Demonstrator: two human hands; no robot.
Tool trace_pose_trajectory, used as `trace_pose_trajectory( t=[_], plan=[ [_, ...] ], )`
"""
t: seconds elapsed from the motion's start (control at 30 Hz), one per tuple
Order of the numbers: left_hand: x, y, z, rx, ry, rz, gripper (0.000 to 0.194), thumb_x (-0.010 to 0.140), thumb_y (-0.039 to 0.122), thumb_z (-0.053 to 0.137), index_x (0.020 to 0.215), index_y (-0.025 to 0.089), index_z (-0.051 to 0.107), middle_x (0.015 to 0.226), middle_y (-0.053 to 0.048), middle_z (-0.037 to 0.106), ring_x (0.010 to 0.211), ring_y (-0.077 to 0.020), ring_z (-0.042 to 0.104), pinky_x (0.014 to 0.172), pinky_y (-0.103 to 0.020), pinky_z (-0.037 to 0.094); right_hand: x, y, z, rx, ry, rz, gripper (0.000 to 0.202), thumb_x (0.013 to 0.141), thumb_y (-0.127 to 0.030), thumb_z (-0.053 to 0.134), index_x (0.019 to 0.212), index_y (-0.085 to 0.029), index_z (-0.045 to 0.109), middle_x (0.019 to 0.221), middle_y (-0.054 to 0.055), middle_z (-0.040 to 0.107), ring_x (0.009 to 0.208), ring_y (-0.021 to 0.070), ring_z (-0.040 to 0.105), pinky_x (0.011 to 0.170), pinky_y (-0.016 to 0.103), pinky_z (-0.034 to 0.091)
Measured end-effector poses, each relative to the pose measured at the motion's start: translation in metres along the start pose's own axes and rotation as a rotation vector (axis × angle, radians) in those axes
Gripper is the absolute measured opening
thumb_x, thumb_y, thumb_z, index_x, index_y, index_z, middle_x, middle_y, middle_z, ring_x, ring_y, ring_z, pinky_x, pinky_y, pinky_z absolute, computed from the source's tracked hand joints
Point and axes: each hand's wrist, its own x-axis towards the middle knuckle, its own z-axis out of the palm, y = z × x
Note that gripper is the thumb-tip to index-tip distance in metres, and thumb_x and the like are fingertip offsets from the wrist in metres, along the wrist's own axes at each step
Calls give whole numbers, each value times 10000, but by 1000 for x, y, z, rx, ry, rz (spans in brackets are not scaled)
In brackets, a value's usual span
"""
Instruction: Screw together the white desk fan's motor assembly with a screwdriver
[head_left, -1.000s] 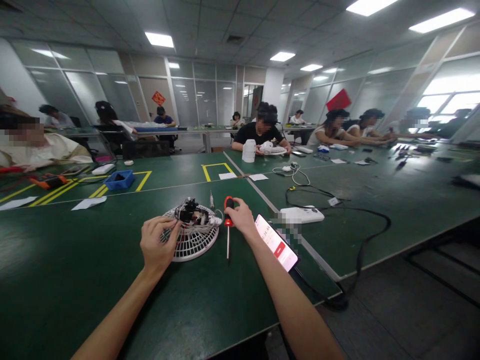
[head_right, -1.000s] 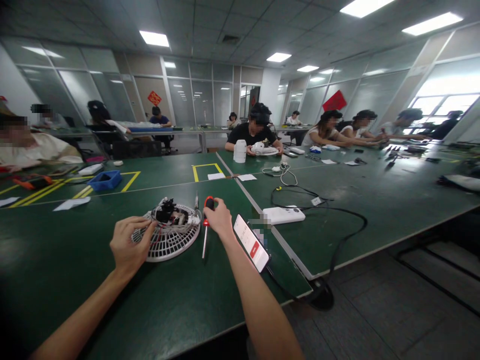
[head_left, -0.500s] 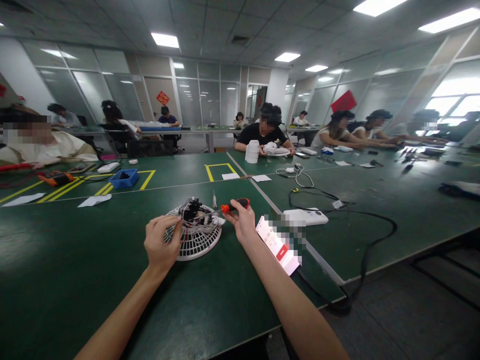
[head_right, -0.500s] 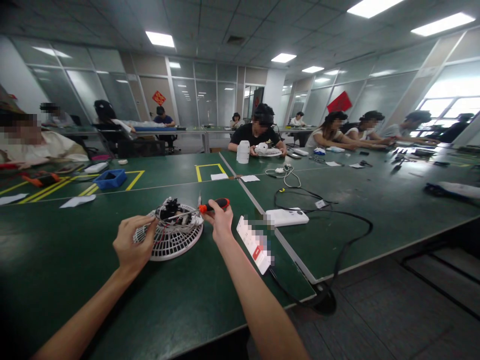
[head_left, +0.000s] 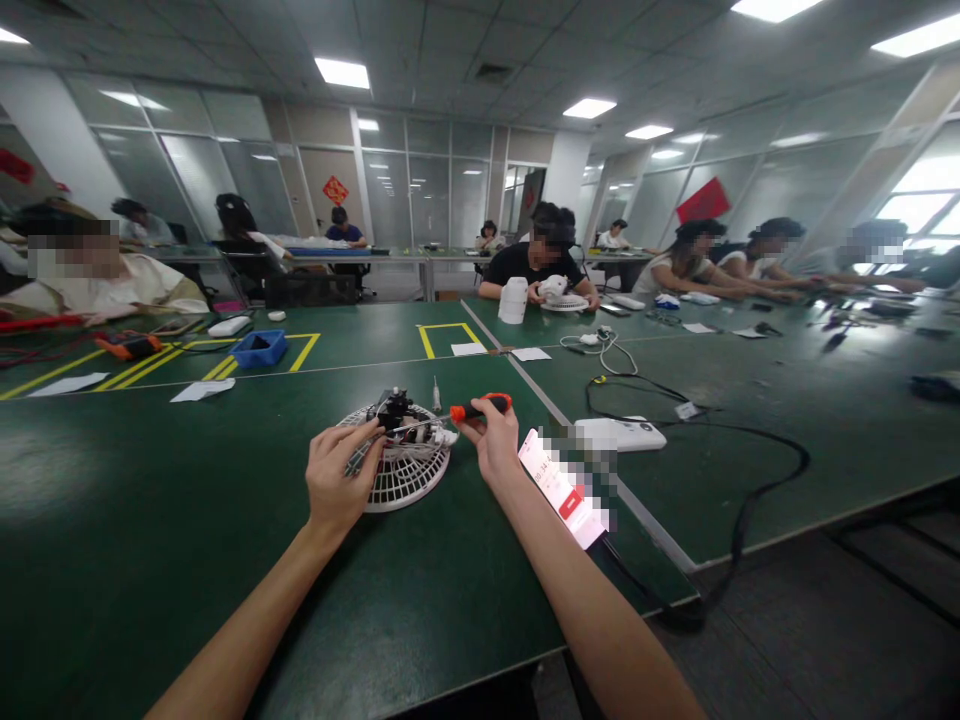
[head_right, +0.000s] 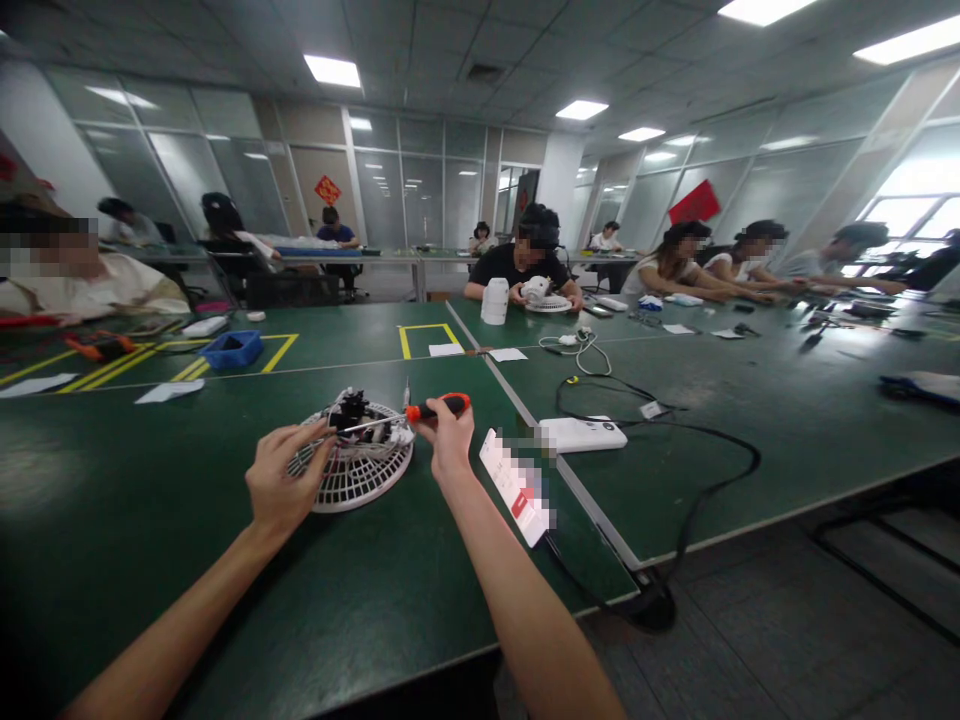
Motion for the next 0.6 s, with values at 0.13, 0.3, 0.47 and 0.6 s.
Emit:
trace_pose_trajectory(
  t=[0.13, 0.3, 0.47, 0.6],
  plan=[
    [1, 1, -1, -5, -27, -40, 269, 908, 251, 724, 1173, 217, 753, 957, -52, 798, 887, -198, 717, 891, -372, 552, -1, -2, 1, 17, 26, -7, 371, 612, -143, 730, 886, -239, 498, 653, -111, 564, 571, 107, 620, 610, 290, 651],
    [2, 4, -2, -5, -37, -55, 264, 914, 245, 719, 1173, 211, 751, 960, -53, 804, 888, -200, 728, 896, -379, 562, -1, -5, 2, 31, 37, -6, 375, 599, -156, 702, 902, -243, 499, 673, -115, 550, 591, 101, 607, 629, 290, 643],
    [2, 6, -1, -20, -31, -22, 264, 919, 232, 715, 1180, 208, 742, 966, -48, 808, 879, -193, 733, 894, -373, 559, -5, -5, 3, 28, 13, -8, 393, 585, -170, 693, 927, -244, 515, 702, -108, 545, 623, 108, 603, 624, 298, 641],
    [4, 7, -2, -26, -52, -6, 255, 920, 233, 717, 1173, 211, 740, 969, -46, 810, 879, -193, 741, 876, -368, 556, -8, -5, 4, 27, -6, -20, 415, 572, -178, 703, 938, -247, 520, 730, -101, 551, 654, 117, 608, 624, 307, 643]
  ],
)
